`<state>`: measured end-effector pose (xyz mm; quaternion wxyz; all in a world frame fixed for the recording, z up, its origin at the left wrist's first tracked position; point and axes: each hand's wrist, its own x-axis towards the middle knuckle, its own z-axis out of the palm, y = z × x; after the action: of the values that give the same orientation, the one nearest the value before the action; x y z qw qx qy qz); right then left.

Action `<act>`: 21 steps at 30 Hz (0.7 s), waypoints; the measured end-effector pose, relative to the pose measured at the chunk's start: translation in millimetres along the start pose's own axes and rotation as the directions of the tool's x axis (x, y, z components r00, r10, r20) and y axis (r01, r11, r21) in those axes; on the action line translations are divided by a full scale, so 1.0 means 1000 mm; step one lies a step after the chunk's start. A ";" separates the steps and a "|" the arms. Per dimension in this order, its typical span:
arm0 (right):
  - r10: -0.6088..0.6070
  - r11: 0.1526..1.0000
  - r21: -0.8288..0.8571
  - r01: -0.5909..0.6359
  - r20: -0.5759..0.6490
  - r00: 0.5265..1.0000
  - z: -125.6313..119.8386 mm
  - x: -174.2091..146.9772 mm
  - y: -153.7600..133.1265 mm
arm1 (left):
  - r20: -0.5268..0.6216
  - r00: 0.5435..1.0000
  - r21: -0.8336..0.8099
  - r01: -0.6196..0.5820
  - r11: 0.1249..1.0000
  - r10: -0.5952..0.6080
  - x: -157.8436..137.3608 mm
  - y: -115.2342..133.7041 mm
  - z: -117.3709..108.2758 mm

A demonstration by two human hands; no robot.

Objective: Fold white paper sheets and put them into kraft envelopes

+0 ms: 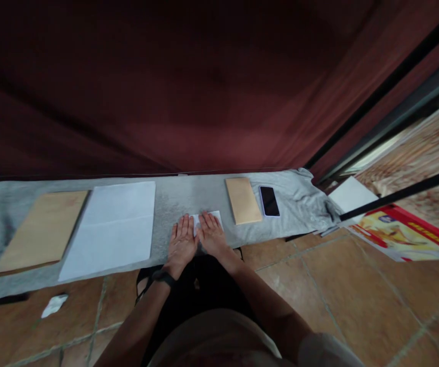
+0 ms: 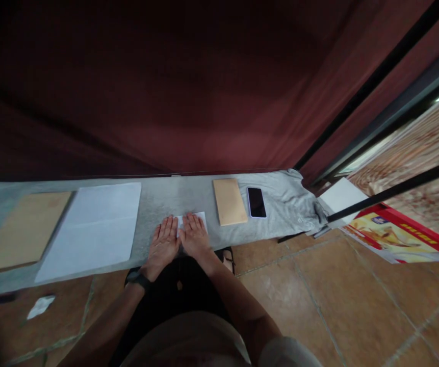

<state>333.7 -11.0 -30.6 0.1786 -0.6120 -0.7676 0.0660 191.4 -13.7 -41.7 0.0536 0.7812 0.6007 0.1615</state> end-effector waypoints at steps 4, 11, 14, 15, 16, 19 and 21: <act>0.012 1.000 -0.015 -0.012 -0.003 1.000 0.007 -0.004 0.000 | 0.026 1.000 0.002 -0.016 1.000 0.016 0.001 -0.001 -0.003; -0.009 0.999 -0.044 0.007 -0.042 0.999 0.005 -0.009 0.018 | 0.008 1.000 0.005 -0.012 1.000 0.012 -0.002 -0.003 -0.003; -0.008 0.998 -0.067 0.007 -0.013 1.000 0.002 -0.010 0.021 | -0.021 1.000 0.019 -0.011 1.000 0.012 -0.009 -0.004 -0.003; 0.000 0.997 -0.075 0.000 -0.003 1.000 0.001 -0.010 0.022 | -0.026 1.000 0.025 -0.013 1.000 0.014 -0.011 -0.005 -0.004; 0.010 0.997 -0.083 -0.009 0.006 1.000 0.001 -0.010 0.022 | -0.029 0.999 0.028 -0.012 1.000 0.013 -0.014 -0.005 -0.004; 0.035 0.994 -0.105 -0.033 0.016 0.999 -0.001 -0.009 0.021 | -0.032 0.999 0.023 0.013 1.000 -0.012 -0.018 -0.006 -0.004; 0.027 0.993 -0.116 -0.027 0.004 1.000 0.000 -0.009 0.020 | -0.041 0.999 0.013 0.035 0.999 -0.035 -0.021 -0.005 -0.005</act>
<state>353.9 -15.2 -38.4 0.1395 -0.6316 -0.7622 0.0254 180.4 -32.6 -42.8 0.0384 0.7674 0.6164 0.1723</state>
